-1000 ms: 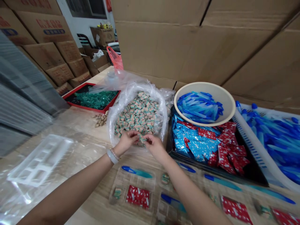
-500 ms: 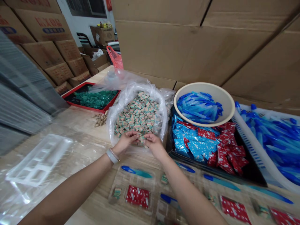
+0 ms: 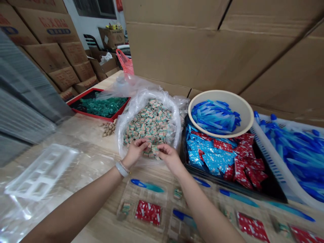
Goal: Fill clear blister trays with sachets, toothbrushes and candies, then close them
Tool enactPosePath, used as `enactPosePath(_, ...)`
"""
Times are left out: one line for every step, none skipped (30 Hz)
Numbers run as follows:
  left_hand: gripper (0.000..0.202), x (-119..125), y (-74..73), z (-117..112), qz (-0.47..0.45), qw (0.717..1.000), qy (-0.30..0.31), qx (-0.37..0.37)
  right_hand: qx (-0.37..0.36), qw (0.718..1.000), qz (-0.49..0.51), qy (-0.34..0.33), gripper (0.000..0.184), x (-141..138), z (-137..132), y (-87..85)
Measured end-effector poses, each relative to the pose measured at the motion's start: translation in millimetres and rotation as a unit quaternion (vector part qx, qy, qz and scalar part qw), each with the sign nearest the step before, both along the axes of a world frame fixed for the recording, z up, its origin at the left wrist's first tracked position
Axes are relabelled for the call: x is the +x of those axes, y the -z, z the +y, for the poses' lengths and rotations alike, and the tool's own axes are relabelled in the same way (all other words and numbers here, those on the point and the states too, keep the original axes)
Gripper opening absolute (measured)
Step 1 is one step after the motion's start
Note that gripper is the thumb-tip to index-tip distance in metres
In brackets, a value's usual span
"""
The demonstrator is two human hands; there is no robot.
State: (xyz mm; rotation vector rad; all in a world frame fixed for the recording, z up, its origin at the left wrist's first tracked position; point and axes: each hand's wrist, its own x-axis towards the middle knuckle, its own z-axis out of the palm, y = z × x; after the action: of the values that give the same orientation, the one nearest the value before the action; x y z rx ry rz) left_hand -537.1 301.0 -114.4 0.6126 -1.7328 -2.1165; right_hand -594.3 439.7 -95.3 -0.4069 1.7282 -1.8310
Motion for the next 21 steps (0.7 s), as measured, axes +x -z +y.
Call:
enactPosePath(0.015,0,0.5,2,-0.003,1.0,0.005,-0.014,-0.006,1.0,0.0,0.008,0.023,2,-1,1.0)
enactPosePath(0.016,0,0.8,5,-0.005,1.0,0.01,-0.027,-0.008,1.0,0.0,0.016,0.022,3,-2,2.1)
enactPosePath(0.018,0,0.8,7,-0.006,0.999,0.016,-0.041,-0.009,1.0,-0.001,0.024,0.022,4,-3,3.2)
enactPosePath(0.02,1,0.7,8,-0.006,0.998,0.024,-0.057,-0.007,1.0,0.0,0.031,0.022,4,-4,4.3)
enactPosePath(0.02,2,0.4,9,-0.005,0.997,0.036,-0.073,-0.005,0.999,0.004,0.035,0.023,4,-4,5.1)
enactPosePath(0.021,2,0.1,10,-0.007,0.995,0.049,-0.082,-0.001,0.999,0.012,0.036,0.023,3,-4,5.7)
enactPosePath(0.021,3,-0.1,10,-0.011,0.994,0.065,-0.083,0.005,0.999,0.021,0.034,0.024,2,-4,6.0)
enactPosePath(0.022,4,-0.1,9,-0.018,0.994,0.078,-0.076,0.013,0.999,0.029,0.031,0.025,1,-4,6.0)
enactPosePath(0.023,4,-0.1,8,-0.026,0.994,0.089,-0.064,0.022,0.999,0.035,0.028,0.026,0,-4,5.8)
enactPosePath(0.024,4,0.1,8,-0.034,0.993,0.096,-0.052,0.029,0.999,0.037,0.024,0.028,-1,-3,5.4)
enactPosePath(0.026,4,0.2,7,-0.041,0.993,0.101,-0.046,0.035,0.999,0.034,0.02,0.029,-2,-3,4.7)
enactPosePath(0.026,4,0.3,6,-0.046,0.992,0.103,-0.048,0.037,0.999,0.027,0.016,0.029,-3,-2,4.0)
enactPosePath(0.027,4,0.1,6,-0.05,0.991,0.104,-0.062,0.035,0.999,0.018,0.011,0.029,-3,-2,3.2)
enactPosePath(0.028,4,-0.4,5,-0.052,0.99,0.102,-0.085,0.031,0.999,0.007,0.008,0.028,-4,-2,2.6)
enactPosePath(0.029,4,-1.2,5,-0.052,0.987,0.101,-0.118,0.026,1.0,-0.006,0.006,0.027,-4,-1,2.1)
enactPosePath(0.029,5,-2.5,5,-0.047,0.981,0.099,-0.159,0.022,1.0,-0.018,0.006,0.027,-4,-1,2.1)
enactPosePath(0.029,6,-4.0,5,-0.038,0.972,0.097,-0.209,0.019,0.999,-0.027,0.012,0.026,-4,-1,2.4)
enactPosePath(0.029,7,-5.8,4,-0.028,0.959,0.097,-0.266,0.016,0.999,-0.034,0.021,0.026,-4,-2,3.2)
enactPosePath(0.03,8,-7.6,4,-0.02,0.94,0.1,-0.327,0.017,0.999,-0.037,0.03,0.027,-4,-2,4.5)
enactPosePath(0.03,10,-9.3,3,-0.015,0.917,0.106,-0.385,0.021,0.998,-0.035,0.039,0.027,-5,-2,6.2)
enactPosePath(0.03,11,-10.7,3,-0.015,0.893,0.117,-0.435,0.028,0.998,-0.029,0.047,0.027,-6,-2,8.1)
